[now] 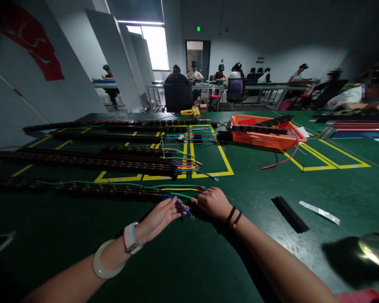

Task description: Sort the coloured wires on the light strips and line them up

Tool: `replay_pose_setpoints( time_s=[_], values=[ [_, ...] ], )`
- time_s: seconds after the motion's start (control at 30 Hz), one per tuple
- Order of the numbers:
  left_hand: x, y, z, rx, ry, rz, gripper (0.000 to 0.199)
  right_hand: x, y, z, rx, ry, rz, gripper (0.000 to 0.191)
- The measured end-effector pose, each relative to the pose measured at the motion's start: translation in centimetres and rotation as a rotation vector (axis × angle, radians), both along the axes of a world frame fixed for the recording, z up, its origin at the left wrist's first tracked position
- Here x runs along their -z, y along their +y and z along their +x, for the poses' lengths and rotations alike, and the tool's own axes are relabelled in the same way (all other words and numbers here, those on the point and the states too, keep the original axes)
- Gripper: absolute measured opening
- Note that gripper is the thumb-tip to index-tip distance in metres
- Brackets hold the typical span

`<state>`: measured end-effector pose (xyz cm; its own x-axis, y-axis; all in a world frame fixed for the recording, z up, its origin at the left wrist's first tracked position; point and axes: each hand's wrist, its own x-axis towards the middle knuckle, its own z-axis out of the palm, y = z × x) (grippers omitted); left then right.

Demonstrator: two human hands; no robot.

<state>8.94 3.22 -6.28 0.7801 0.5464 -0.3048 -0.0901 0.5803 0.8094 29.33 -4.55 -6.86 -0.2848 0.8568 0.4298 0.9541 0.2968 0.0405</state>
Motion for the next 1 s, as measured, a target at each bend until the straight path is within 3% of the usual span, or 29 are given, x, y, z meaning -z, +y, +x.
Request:
replay_pose_setpoints(
  time_s=[0.13, 0.23, 0.43, 0.63, 0.87, 1.0],
  values=[
    [0.4, 0.0, 0.1, -0.005, -0.027, -0.009, 0.02, -1.5, -1.2, -1.0, -0.266, -0.057, 0.198, 0.042],
    [0.5, 0.0, 0.1, -0.017, -0.044, -0.022, 0.018, -2.0, -1.6, -2.1, -0.38, -0.13, 0.234, 0.041],
    [0.4, -0.1, 0.1, -0.037, -0.049, -0.027, 0.018, -1.5, -1.3, -2.7, -0.326, -0.161, 0.203, 0.027],
    [0.0, 0.0, 0.1, 0.027, -0.047, 0.032, 0.028, -0.8, -0.9, -1.8, -0.082, 0.031, 0.118, 0.027],
    [-0.2, -0.3, -0.1, 0.158, 0.103, 0.191, 0.046, -0.6, -0.6, -1.2, -0.048, 0.007, 0.0, 0.025],
    [0.2, -0.5, -0.1, 0.204, 0.124, 0.272, 0.048, -0.8, -0.6, -1.4, -0.106, -0.1, -0.074, 0.024]
  ],
)
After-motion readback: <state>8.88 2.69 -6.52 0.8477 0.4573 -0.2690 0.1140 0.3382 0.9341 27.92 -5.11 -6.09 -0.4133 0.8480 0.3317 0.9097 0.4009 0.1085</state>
